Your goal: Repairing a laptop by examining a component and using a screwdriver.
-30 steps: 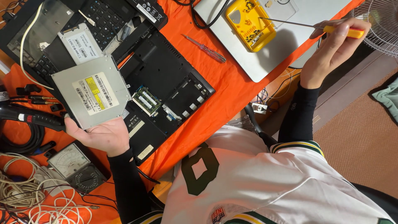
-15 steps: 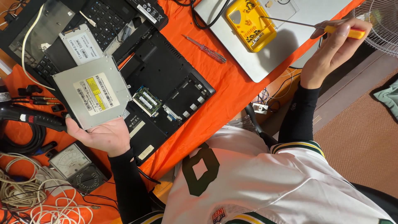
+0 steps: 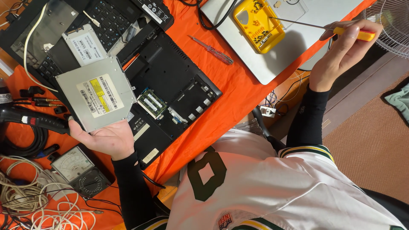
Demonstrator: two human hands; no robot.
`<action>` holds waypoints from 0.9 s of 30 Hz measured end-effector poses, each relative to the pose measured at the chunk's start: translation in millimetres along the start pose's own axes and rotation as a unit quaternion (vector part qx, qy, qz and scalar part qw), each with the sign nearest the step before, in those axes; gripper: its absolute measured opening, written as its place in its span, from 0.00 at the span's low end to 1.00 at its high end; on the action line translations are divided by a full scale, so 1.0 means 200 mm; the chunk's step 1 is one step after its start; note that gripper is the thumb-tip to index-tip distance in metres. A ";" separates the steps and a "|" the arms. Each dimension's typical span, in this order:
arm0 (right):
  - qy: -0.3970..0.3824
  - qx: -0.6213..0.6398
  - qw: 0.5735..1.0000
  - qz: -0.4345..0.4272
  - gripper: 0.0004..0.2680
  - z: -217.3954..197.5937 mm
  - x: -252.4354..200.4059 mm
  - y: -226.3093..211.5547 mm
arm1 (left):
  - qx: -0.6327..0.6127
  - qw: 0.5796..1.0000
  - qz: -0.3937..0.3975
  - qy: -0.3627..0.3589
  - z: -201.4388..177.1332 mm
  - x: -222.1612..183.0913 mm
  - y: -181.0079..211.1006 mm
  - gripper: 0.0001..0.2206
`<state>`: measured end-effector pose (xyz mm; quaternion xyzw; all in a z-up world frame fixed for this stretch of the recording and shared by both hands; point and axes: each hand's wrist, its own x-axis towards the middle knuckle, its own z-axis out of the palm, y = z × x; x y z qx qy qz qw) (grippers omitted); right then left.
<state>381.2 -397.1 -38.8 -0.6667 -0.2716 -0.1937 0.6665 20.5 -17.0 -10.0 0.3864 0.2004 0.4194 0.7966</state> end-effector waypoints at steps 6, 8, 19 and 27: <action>0.001 0.004 1.000 -0.009 0.10 0.00 0.00 0.00 | 0.005 1.000 0.008 -0.003 0.02 0.00 0.00 0.32; 0.000 0.007 1.000 -0.014 0.10 0.00 0.00 -0.02 | 0.012 1.000 0.012 -0.008 0.02 0.00 0.00 0.32; -0.034 0.177 0.983 -0.021 0.09 0.36 0.10 -0.22 | -0.059 0.998 -0.031 -0.017 -0.06 -0.02 0.00 0.28; -0.159 0.225 0.954 -0.119 0.13 0.84 0.21 -0.50 | -0.054 0.998 0.036 -0.018 -0.12 -0.02 0.02 0.25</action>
